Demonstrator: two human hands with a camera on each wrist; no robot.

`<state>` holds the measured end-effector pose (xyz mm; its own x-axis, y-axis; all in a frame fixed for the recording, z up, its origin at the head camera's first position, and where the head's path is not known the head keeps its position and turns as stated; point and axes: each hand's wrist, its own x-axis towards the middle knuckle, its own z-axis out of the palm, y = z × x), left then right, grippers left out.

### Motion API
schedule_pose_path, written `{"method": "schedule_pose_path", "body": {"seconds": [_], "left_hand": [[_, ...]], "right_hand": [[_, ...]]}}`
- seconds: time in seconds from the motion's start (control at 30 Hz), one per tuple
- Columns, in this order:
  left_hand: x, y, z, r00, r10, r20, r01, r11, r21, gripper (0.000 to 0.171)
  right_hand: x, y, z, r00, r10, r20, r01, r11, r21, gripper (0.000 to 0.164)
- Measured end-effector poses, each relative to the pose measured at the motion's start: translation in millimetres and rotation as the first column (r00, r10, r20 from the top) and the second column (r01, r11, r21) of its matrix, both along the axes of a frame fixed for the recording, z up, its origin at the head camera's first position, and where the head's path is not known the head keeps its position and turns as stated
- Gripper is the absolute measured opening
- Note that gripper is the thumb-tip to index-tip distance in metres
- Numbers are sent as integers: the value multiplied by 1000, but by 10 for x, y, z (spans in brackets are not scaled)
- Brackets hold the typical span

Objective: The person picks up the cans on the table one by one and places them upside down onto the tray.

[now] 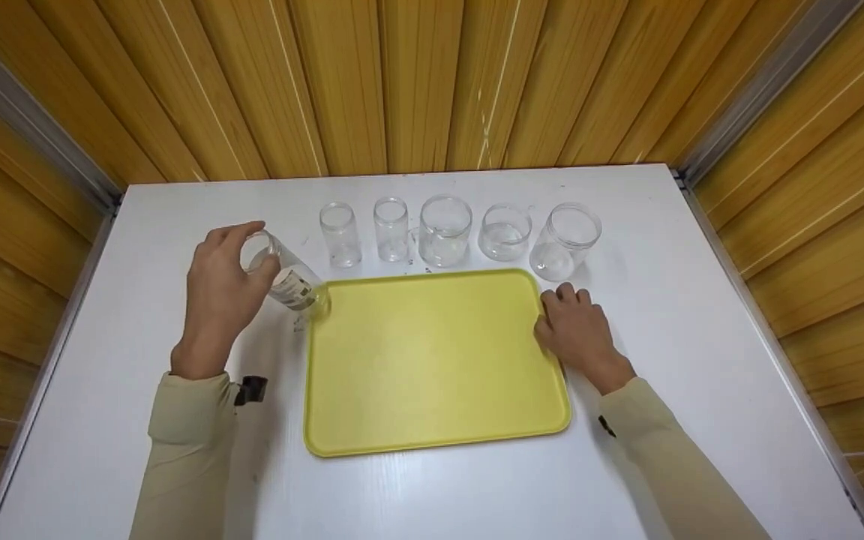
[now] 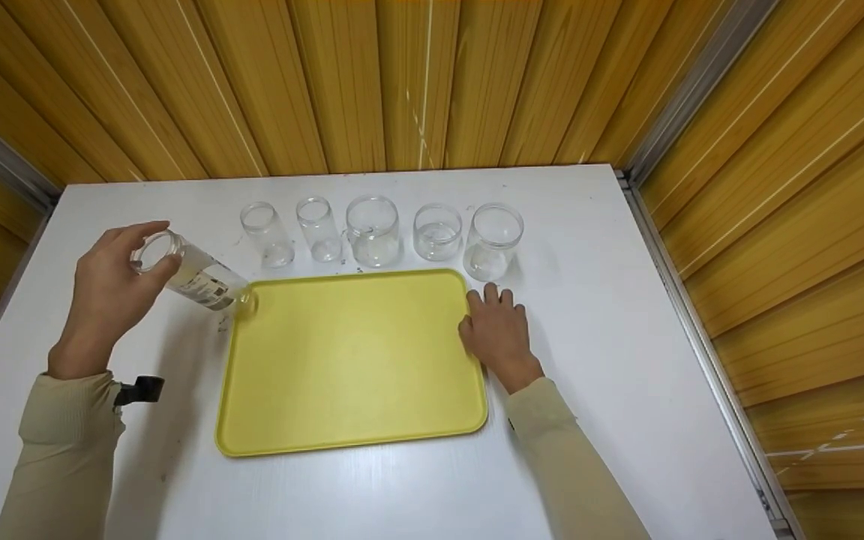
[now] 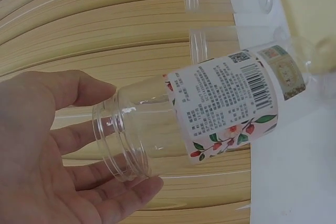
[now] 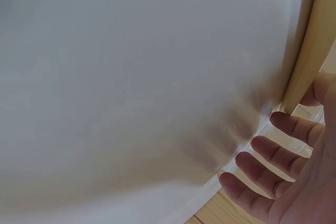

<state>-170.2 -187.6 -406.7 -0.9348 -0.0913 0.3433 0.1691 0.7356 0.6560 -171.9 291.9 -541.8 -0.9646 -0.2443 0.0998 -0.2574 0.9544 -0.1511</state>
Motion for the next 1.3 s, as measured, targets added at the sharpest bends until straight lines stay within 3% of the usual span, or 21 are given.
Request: {"method": "schedule_pose_path", "body": {"seconds": [0.33,0.73,1.07,1.3], "left_hand": [[27,10,-31,1000,5,8,-5,999,47,44],[68,3,-60,998,-38,53,28,985,171,44],[105,-1,-136,992,-17,128,-30,935,353,44],[133,18,-208,990,4,139,-59,917,394,44]], "right_hand": [[10,-6,16,1000,-8,17,8,1000,-7,19],[9,-12,-9,1000,-10,5,10,1000,-19,19],[11,-15,-14,1000,-21,16,21,1000,-5,21],[10,-13,-20,999,-28,36,29,1000,-13,23]]}}
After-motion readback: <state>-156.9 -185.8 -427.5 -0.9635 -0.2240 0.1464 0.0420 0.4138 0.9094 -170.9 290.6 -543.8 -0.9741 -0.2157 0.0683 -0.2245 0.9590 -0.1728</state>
